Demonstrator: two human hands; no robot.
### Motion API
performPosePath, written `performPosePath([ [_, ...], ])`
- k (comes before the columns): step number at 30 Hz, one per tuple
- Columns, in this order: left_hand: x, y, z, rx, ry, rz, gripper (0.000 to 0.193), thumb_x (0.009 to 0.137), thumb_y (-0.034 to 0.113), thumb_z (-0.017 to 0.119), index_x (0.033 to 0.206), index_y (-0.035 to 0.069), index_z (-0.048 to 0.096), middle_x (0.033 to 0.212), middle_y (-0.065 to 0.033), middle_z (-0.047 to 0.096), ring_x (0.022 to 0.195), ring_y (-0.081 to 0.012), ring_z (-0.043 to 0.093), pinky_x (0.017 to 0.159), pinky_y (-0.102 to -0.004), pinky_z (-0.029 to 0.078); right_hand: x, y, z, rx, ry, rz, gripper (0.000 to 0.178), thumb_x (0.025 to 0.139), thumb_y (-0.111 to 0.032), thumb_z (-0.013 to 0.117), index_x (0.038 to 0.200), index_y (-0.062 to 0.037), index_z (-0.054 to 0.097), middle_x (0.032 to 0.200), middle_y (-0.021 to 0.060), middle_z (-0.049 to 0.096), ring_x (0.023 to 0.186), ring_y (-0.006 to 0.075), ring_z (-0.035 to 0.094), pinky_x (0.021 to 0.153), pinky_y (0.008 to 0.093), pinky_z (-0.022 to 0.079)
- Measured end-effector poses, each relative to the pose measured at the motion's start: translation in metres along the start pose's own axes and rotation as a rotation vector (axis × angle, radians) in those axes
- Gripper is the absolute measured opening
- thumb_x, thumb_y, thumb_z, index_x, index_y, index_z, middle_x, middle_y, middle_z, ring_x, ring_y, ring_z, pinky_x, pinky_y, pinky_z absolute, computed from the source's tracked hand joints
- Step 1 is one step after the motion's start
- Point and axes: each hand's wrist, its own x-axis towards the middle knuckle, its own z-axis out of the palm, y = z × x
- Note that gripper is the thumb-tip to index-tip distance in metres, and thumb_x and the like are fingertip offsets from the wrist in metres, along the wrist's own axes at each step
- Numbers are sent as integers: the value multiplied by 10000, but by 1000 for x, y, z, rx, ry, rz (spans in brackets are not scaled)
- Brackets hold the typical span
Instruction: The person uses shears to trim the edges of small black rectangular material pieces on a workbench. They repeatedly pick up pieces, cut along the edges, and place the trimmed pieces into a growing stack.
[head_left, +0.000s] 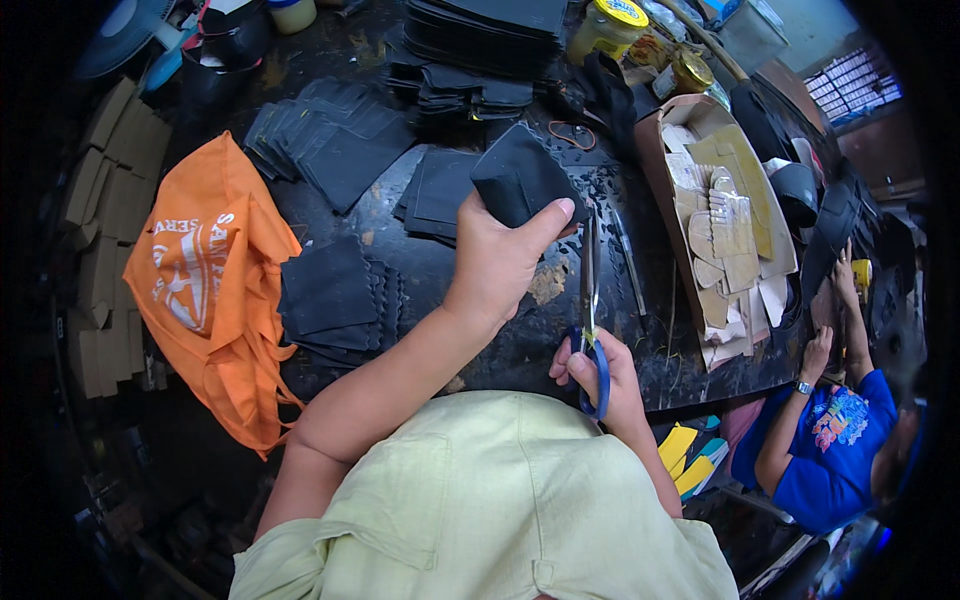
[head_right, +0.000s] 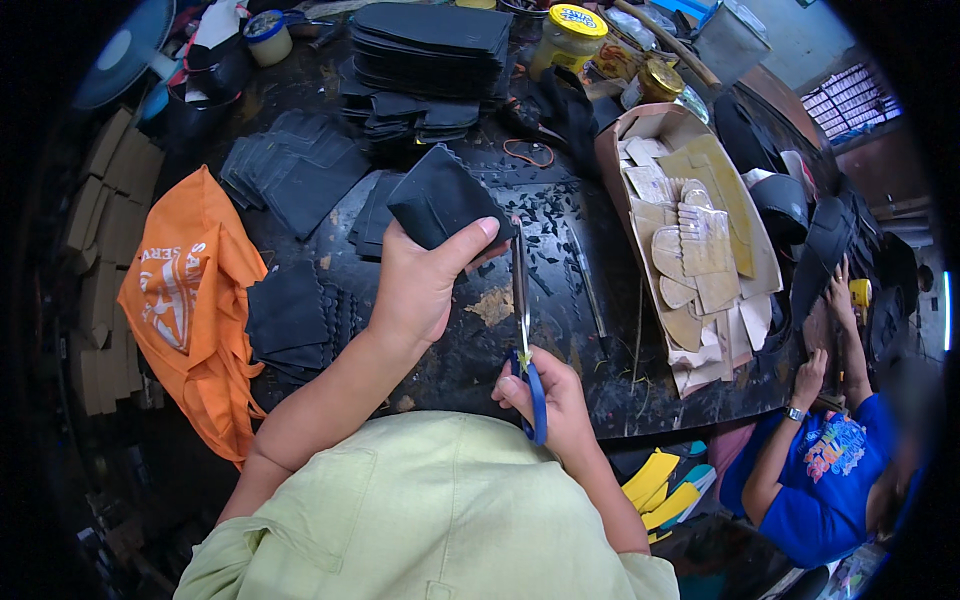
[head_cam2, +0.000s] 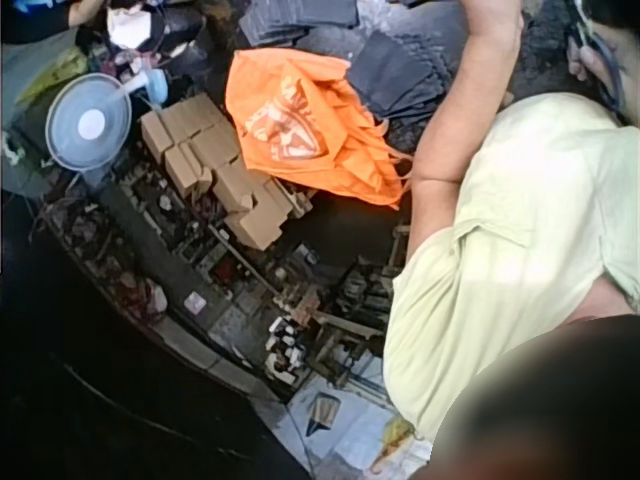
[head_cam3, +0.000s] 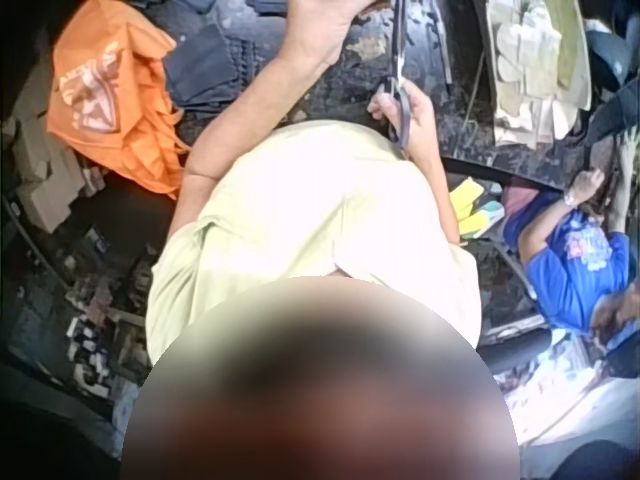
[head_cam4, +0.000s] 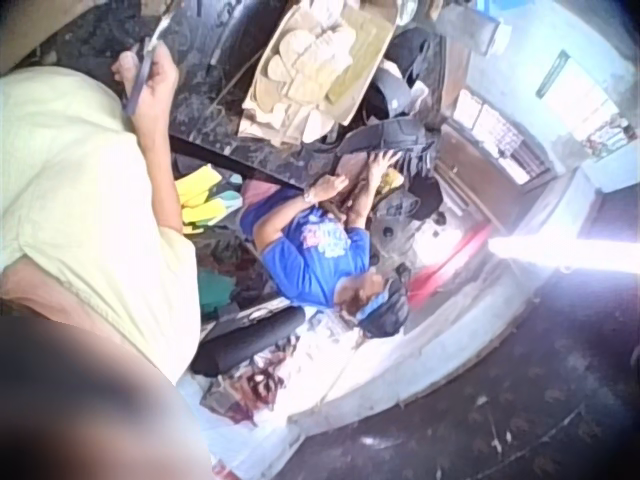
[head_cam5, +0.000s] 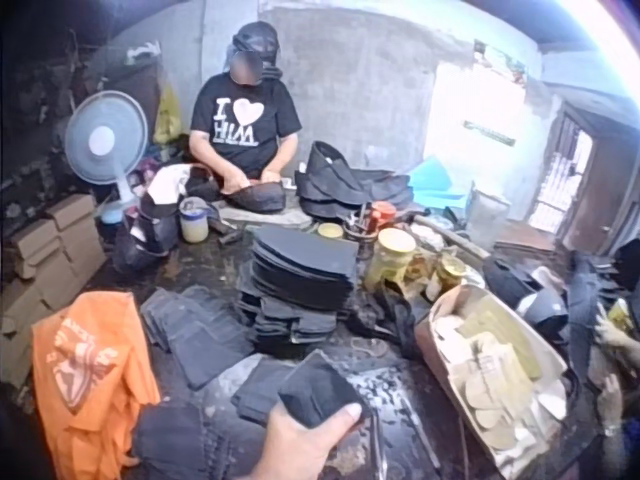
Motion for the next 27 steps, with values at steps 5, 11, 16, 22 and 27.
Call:
performPosePath([
  [5, -7, 27, -14, 301, -20, 147, 234, 840, 48, 731, 1042, -10, 630, 934, -61, 667, 809, -124, 644, 732, -248, 539, 1, 0, -6, 3, 50, -57, 377, 908, -378, 668, 973, -15, 592, 858, 79, 641, 787, 145, 629, 710, 270, 509],
  [11, -35, 120, -107, 839, 69, 250, 458, 788, 50, 771, 1190, 11, 557, 965, -71, 650, 888, -124, 628, 808, -254, 513, 10, 5, -25, -7, 178, -211, 459, 918, -451, 634, 955, 4, 581, 828, 109, 641, 742, 147, 614, 681, 252, 483],
  [16, -52, 118, -148, 1520, 149, -1, 588, 706, 37, 795, 1230, 23, 530, 1035, -135, 652, 892, -314, 656, 832, -357, 516, 18, 9, -29, -9, 178, -183, 407, 940, -402, 614, 961, 4, 581, 832, 102, 638, 751, 149, 615, 689, 255, 484],
  [22, -44, 115, -126, 1811, 216, 587, 593, 703, 117, 802, 1245, 37, 575, 1154, -142, 613, 1019, -317, 613, 908, -382, 477, 17, 13, -29, -30, 170, -189, 393, 939, -386, 617, 961, 5, 581, 842, 95, 634, 770, 153, 620, 705, 258, 490],
  [27, 18, 69, -83, 1522, 67, 450, 559, 721, 244, 814, 1191, 17, 614, 1061, -166, 643, 1004, -314, 614, 862, -398, 493, 18, 15, -28, -45, 149, -207, 352, 929, -344, 641, 962, 2, 583, 842, 92, 636, 768, 145, 619, 705, 258, 493],
])
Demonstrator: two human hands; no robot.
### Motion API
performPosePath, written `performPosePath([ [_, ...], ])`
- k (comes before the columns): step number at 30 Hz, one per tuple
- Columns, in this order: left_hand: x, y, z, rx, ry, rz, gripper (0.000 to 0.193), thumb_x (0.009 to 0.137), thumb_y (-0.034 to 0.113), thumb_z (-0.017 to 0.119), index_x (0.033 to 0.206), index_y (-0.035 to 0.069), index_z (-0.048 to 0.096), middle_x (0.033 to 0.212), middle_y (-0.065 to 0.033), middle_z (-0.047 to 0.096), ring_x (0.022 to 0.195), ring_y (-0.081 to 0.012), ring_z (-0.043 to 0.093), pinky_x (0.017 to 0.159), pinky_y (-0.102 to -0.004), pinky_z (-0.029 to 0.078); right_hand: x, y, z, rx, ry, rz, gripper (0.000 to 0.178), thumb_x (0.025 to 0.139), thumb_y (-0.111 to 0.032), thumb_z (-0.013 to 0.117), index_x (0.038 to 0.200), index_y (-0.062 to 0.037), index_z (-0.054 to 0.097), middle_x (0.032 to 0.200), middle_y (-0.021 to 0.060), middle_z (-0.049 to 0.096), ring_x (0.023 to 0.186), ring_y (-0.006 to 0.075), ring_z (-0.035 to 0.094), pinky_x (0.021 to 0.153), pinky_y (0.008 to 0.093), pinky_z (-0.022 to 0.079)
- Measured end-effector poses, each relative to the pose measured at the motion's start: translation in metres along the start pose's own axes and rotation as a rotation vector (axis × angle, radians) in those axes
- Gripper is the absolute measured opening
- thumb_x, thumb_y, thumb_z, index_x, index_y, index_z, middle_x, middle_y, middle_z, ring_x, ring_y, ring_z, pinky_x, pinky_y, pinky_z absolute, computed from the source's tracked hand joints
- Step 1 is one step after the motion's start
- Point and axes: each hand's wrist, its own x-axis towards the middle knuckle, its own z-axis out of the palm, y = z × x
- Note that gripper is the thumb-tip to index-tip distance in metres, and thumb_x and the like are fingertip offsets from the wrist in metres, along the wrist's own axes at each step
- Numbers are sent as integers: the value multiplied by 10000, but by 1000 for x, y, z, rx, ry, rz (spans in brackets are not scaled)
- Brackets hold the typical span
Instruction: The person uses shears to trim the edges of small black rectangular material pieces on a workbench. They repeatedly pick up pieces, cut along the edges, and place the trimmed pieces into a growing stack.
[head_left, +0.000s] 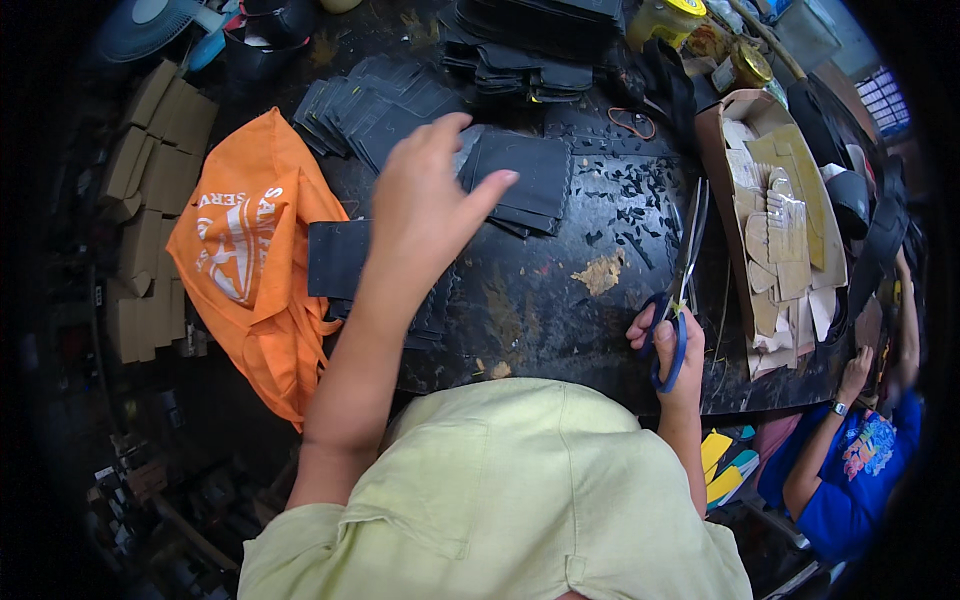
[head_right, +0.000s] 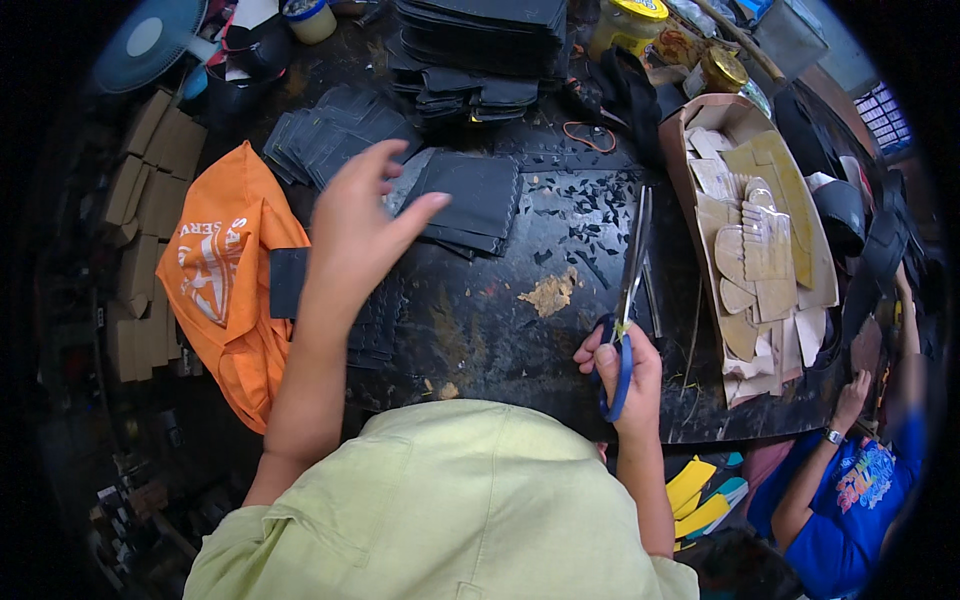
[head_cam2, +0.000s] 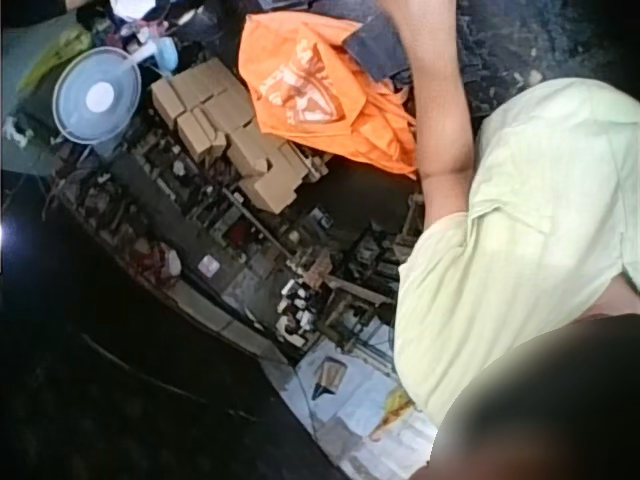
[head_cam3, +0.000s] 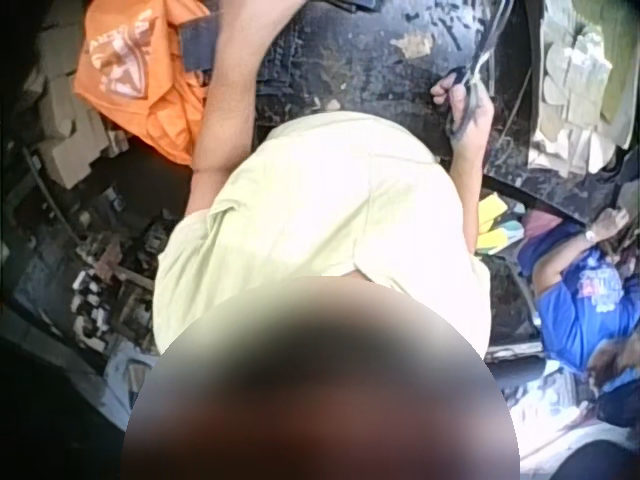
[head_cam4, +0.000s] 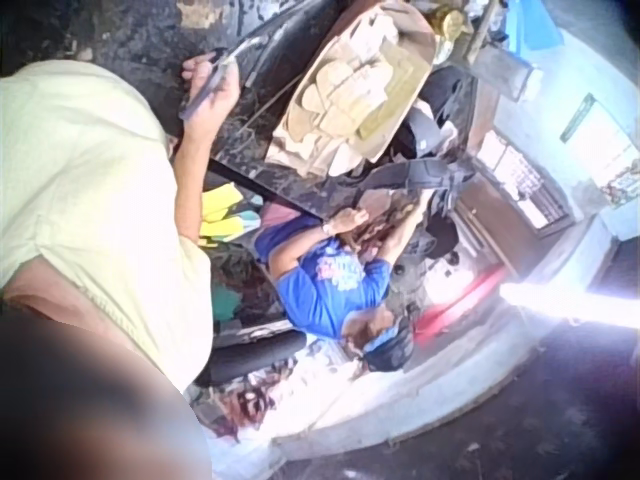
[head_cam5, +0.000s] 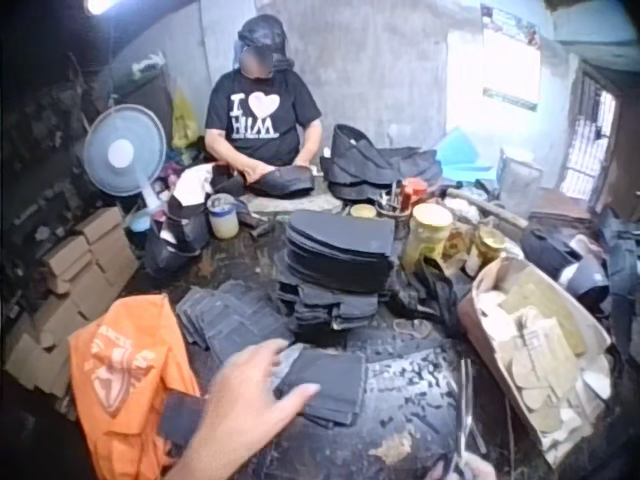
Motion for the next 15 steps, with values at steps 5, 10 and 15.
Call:
performPosePath([
  [5, 20, 0, 41, 144, -78, 4, 523, 727, 222, 809, 1159, 2, 612, 1038, -186, 655, 1002, -352, 619, 857, -421, 492, -1, 3, -2, 9, 7, -33, 344, 918, -332, 662, 959, 2, 587, 839, 88, 638, 756, 139, 624, 695, 251, 502],
  [10, 13, 6, 44, -97, 27, -5, 399, 747, 114, 791, 1088, -16, 631, 1007, -156, 673, 899, -267, 662, 780, -367, 517, 1, 1, -1, -1, -28, -30, 308, 896, -288, 688, 943, 0, 591, 830, 76, 642, 751, 132, 624, 688, 252, 501],
  [15, -9, 33, 40, -1273, -347, -355, 219, 845, 27, 698, 1047, 7, 617, 929, -55, 670, 815, -87, 636, 723, -259, 528, 14, -18, 10, 50, 51, -80, 275, 841, -177, 728, 991, -1, 580, 870, 60, 653, 783, 124, 624, 720, 248, 493],
])
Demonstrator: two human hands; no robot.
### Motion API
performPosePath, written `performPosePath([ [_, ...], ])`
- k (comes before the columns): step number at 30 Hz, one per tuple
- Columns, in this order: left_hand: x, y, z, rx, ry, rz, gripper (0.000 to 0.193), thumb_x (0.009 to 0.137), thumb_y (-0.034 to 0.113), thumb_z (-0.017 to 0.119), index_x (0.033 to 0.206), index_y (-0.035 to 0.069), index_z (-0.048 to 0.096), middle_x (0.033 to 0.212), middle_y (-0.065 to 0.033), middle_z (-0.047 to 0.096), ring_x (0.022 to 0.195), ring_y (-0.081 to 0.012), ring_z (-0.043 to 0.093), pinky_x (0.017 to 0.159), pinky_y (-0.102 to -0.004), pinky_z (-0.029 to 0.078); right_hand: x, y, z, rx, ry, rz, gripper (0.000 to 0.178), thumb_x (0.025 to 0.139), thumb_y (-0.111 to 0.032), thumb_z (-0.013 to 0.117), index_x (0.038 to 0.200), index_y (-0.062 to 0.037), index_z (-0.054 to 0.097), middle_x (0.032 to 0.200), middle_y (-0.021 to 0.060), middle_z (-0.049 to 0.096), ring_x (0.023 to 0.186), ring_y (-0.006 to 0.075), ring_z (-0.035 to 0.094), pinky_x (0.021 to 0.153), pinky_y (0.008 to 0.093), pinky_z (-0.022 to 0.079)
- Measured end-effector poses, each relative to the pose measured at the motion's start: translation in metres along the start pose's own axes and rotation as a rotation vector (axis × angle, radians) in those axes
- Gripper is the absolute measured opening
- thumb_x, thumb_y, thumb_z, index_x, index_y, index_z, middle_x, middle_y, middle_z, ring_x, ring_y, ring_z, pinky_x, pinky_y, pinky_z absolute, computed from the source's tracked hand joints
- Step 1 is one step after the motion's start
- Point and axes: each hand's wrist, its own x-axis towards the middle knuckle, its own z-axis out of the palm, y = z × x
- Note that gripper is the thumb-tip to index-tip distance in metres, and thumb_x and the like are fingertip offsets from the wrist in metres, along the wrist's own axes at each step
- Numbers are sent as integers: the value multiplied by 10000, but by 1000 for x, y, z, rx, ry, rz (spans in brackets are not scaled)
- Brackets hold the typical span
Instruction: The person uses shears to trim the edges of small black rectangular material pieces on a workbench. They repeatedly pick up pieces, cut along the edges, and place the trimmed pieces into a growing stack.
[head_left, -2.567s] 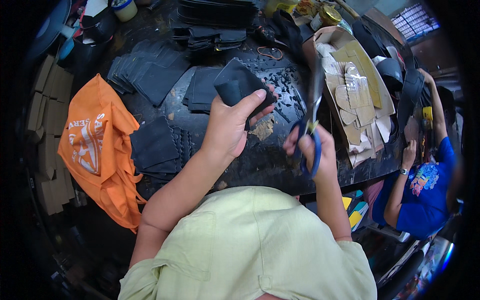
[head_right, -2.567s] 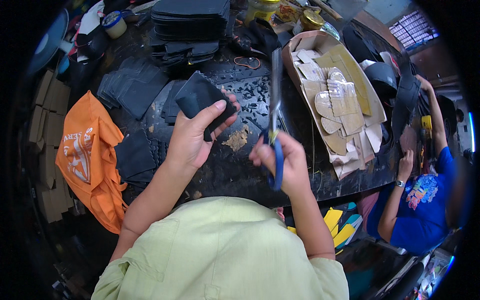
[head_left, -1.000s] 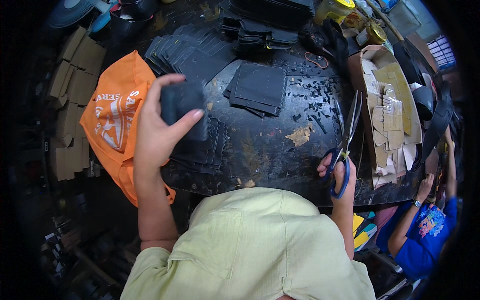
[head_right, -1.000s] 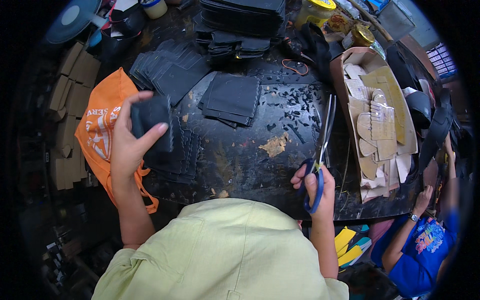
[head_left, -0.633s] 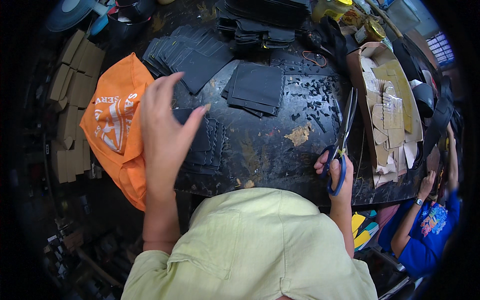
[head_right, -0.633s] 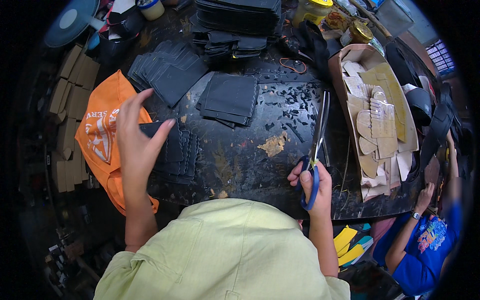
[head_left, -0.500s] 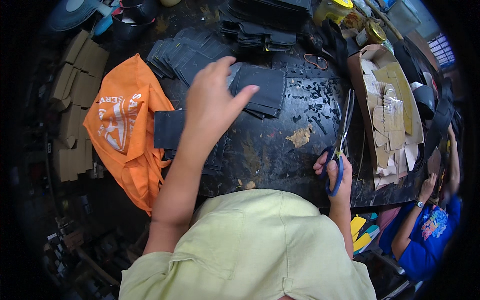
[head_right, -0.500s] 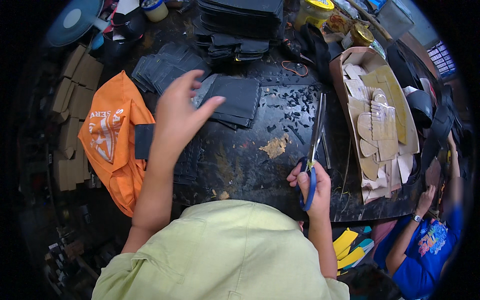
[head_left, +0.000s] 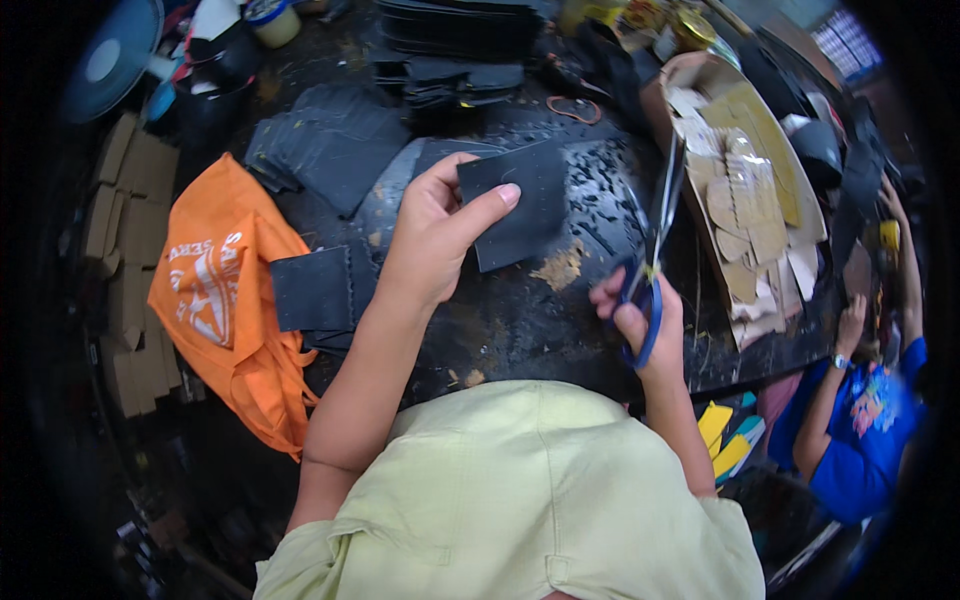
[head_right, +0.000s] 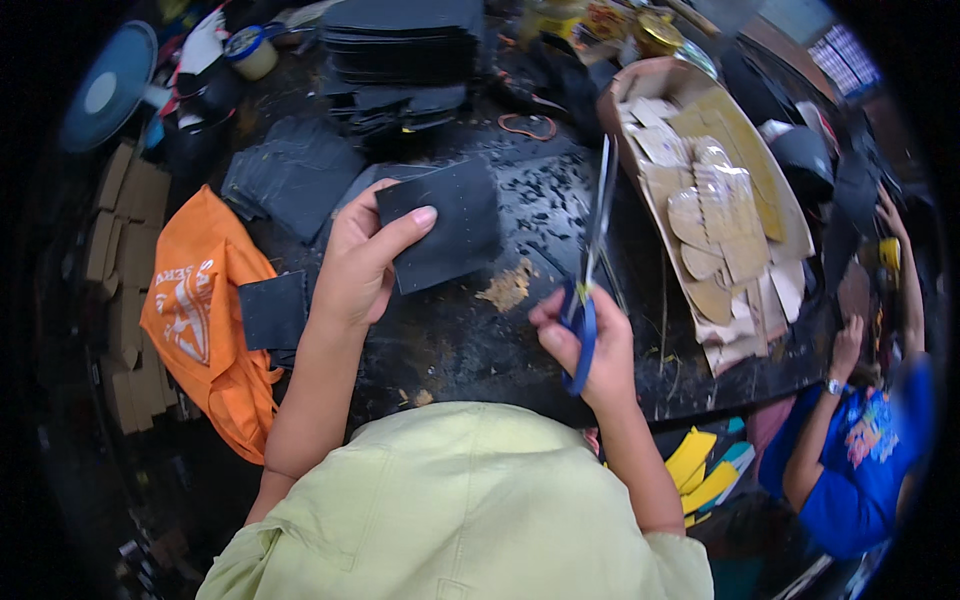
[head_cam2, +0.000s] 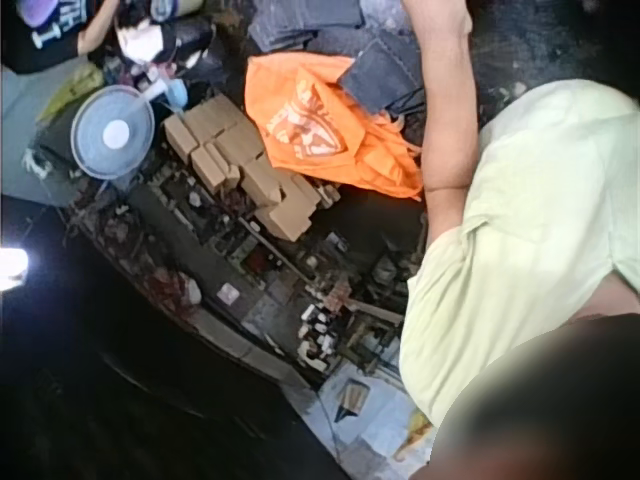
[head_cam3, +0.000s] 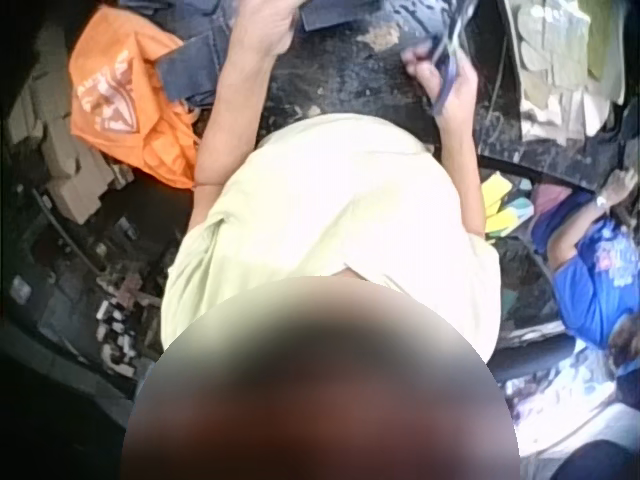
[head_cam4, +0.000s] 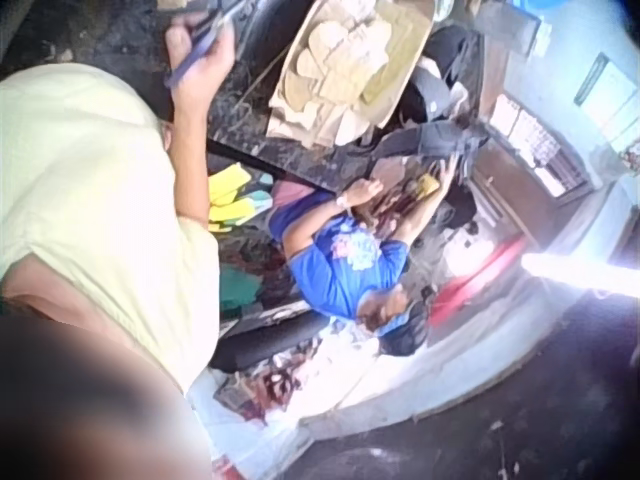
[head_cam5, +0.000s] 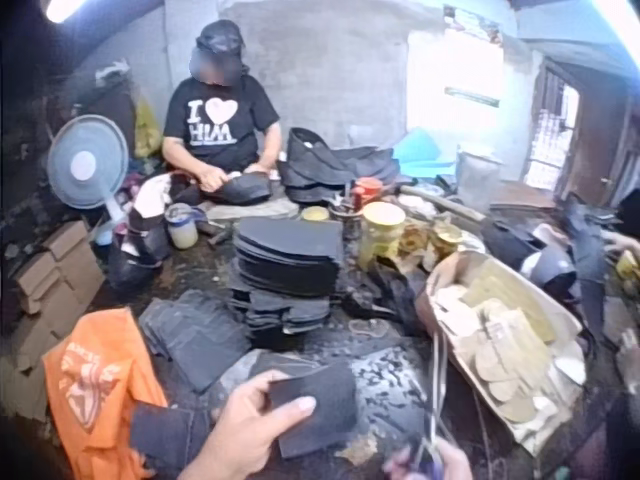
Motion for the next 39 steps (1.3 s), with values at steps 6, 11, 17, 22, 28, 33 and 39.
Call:
performPosePath([
  [6, -22, -13, 25, -474, -176, -204, 336, 863, 137, 646, 1173, 22, 587, 1073, -130, 675, 973, -199, 676, 893, -328, 547, 28, -26, 20, 213, 201, 63, 296, 776, -124, 794, 977, -38, 594, 848, -31, 566, 771, 45, 526, 714, 196, 422],
  [11, -23, -24, 39, -680, -623, -99, 694, 888, 210, 581, 1475, -34, 302, 1514, -180, 357, 1394, -276, 372, 1155, -414, 303, 33, -36, 30, 108, 55, 38, 233, 784, -93, 780, 920, -35, 600, 836, -38, 566, 754, 20, 512, 686, 185, 418],
  [17, -41, -5, 42, -447, -428, -233, 728, 883, 167, 639, 1497, -12, 291, 1444, -125, 446, 1311, -205, 458, 1116, -335, 320, 32, -44, 21, -166, 122, -20, 243, 779, -105, 785, 918, -28, 600, 802, -48, 561, 719, 13, 500, 675, 176, 411],
  [22, -38, -14, 53, -394, -534, 27, 1062, 772, 481, 742, 1532, -8, 184, 1510, -161, 335, 1414, -239, 320, 1169, -367, 227, 36, -43, 16, 64, 12, 72, 268, 764, -122, 796, 944, -32, 619, 846, -44, 587, 731, 15, 507, 687, 176, 416],
  [28, -35, -33, 55, -181, -144, -130, 322, 910, 132, 679, 1187, -13, 601, 1087, -63, 663, 970, -109, 612, 897, -258, 478, 33, -40, 19, -128, 65, -11, 237, 790, -67, 766, 957, 16, 619, 889, 4, 622, 763, 33, 548, 711, 183, 450],
  [33, -25, -23, 51, -343, 36, -159, 222, 906, 53, 660, 1115, -1, 608, 1057, -84, 674, 923, -156, 661, 792, -302, 566, 26, -39, 7, -175, 49, -71, 212, 774, -80, 799, 895, -15, 637, 791, -2, 636, 709, 56, 574, 654, 202, 457],
  [39, -6, -9, 52, -377, 126, -33, 265, 849, 6, 707, 1105, 29, 639, 994, -74, 691, 886, -171, 675, 790, -330, 585, -3, -25, -6, 15, -225, 137, 263, 869, -262, 713, 905, -26, 603, 805, 55, 642, 729, 102, 602, 677, 242, 487],
])
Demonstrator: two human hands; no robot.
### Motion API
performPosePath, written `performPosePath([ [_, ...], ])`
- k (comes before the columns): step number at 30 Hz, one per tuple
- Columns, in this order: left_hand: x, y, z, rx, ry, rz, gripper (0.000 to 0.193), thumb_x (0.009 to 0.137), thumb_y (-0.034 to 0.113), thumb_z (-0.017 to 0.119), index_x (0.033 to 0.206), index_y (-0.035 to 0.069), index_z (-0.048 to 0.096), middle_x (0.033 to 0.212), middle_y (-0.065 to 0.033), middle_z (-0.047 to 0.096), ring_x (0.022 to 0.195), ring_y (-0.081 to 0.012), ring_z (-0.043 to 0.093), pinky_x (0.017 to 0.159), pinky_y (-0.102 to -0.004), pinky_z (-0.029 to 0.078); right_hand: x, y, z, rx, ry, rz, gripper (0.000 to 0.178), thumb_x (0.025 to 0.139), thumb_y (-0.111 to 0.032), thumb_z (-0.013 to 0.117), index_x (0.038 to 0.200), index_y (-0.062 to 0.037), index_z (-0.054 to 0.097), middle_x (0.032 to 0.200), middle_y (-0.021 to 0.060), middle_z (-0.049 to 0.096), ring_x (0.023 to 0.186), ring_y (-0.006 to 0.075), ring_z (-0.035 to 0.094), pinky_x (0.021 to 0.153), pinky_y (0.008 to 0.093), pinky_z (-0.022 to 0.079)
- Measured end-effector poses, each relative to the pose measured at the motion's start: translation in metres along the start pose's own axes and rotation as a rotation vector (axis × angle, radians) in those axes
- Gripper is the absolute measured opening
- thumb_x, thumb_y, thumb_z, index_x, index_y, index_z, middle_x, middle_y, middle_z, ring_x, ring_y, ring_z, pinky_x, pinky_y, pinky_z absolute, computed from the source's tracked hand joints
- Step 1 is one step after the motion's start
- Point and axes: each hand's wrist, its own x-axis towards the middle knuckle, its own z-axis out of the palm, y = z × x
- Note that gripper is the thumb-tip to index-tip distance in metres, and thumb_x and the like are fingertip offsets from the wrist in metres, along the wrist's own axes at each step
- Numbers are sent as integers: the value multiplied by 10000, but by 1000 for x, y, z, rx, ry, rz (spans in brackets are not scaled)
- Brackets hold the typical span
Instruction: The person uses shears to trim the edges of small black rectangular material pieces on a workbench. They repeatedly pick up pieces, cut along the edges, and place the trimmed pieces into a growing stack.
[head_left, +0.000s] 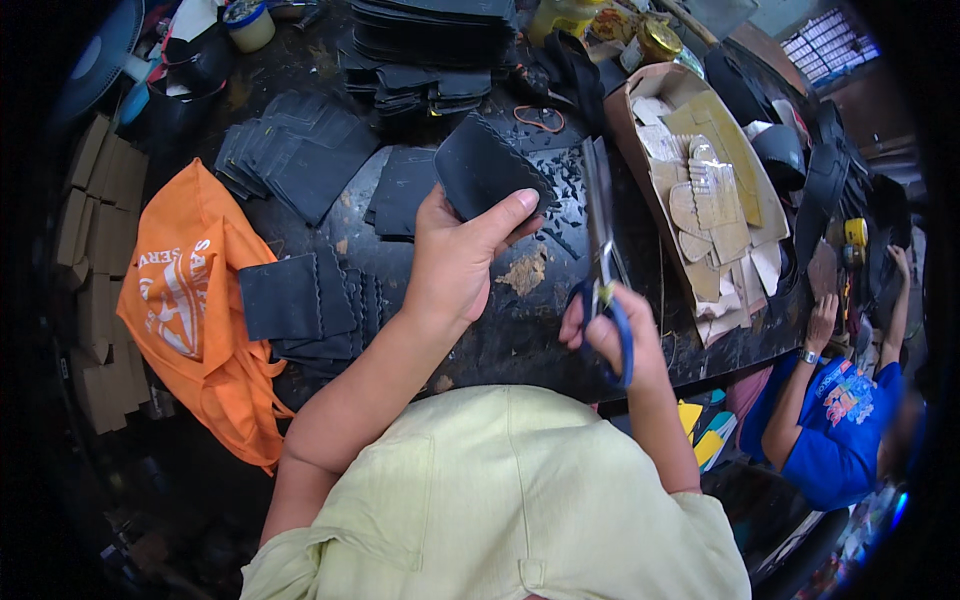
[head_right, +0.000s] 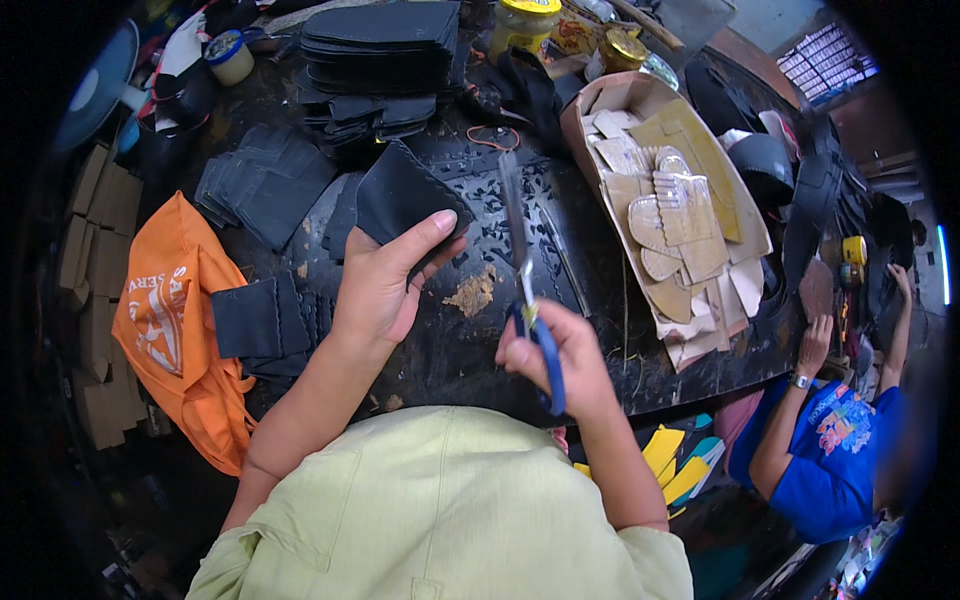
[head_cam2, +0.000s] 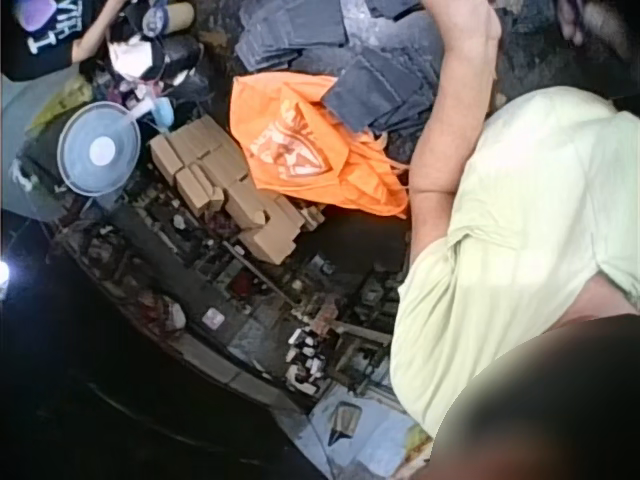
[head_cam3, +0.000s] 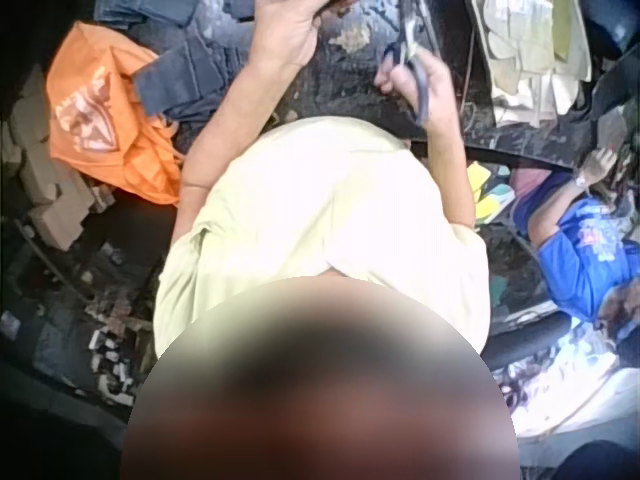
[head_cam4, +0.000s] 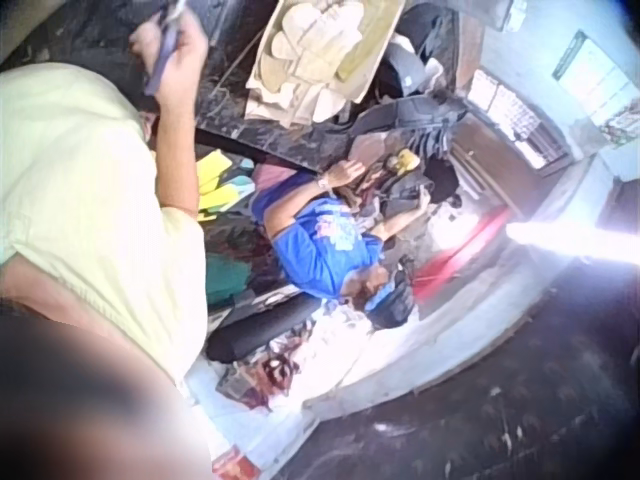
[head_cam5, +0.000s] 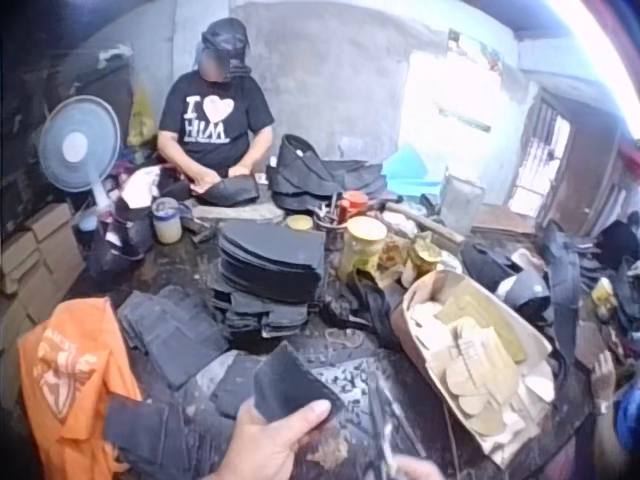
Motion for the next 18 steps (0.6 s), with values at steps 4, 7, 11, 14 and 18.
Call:
performPosePath([
  [4, 8, -3, 2, 38, 9, 72, 241, 842, 1, 712, 1070, 37, 642, 971, -60, 686, 869, -163, 674, 765, -313, 575, -16, 9, 10, -66, 5, 122, 204, 880, -191, 717, 885, -29, 594, 784, 17, 610, 741, 81, 566, 706, 235, 465],
  [7, 9, -5, 3, 66, 0, 92, 244, 838, -5, 710, 1067, 42, 638, 960, -54, 682, 862, -162, 674, 760, -312, 570, -18, 10, 17, -60, 19, 170, 204, 878, -191, 721, 880, -33, 592, 776, 10, 605, 741, 76, 565, 701, 238, 466],
  [11, 6, -5, 6, 52, 8, 122, 272, 831, -15, 702, 1086, 43, 629, 965, -54, 680, 861, -163, 675, 770, -324, 571, -15, 9, 24, -37, 49, 167, 195, 888, -178, 711, 871, -37, 577, 773, 13, 609, 722, 73, 568, 672, 234, 472],
  [14, 5, -2, 6, 60, 7, 111, 292, 827, -19, 699, 1102, 44, 622, 975, -55, 679, 873, -163, 675, 777, -327, 571, -16, 7, 27, -45, 71, 187, 187, 894, -173, 704, 871, -38, 577, 771, 14, 614, 705, 74, 568, 655, 227, 469],
  [18, 4, 0, 6, 55, -6, 105, 310, 825, -24, 697, 1117, 45, 616, 986, -59, 679, 886, -166, 676, 781, -327, 571, -16, 7, 28, -52, 70, 168, 183, 890, -168, 708, 868, -38, 582, 760, 14, 616, 694, 68, 565, 643, 221, 464],
])
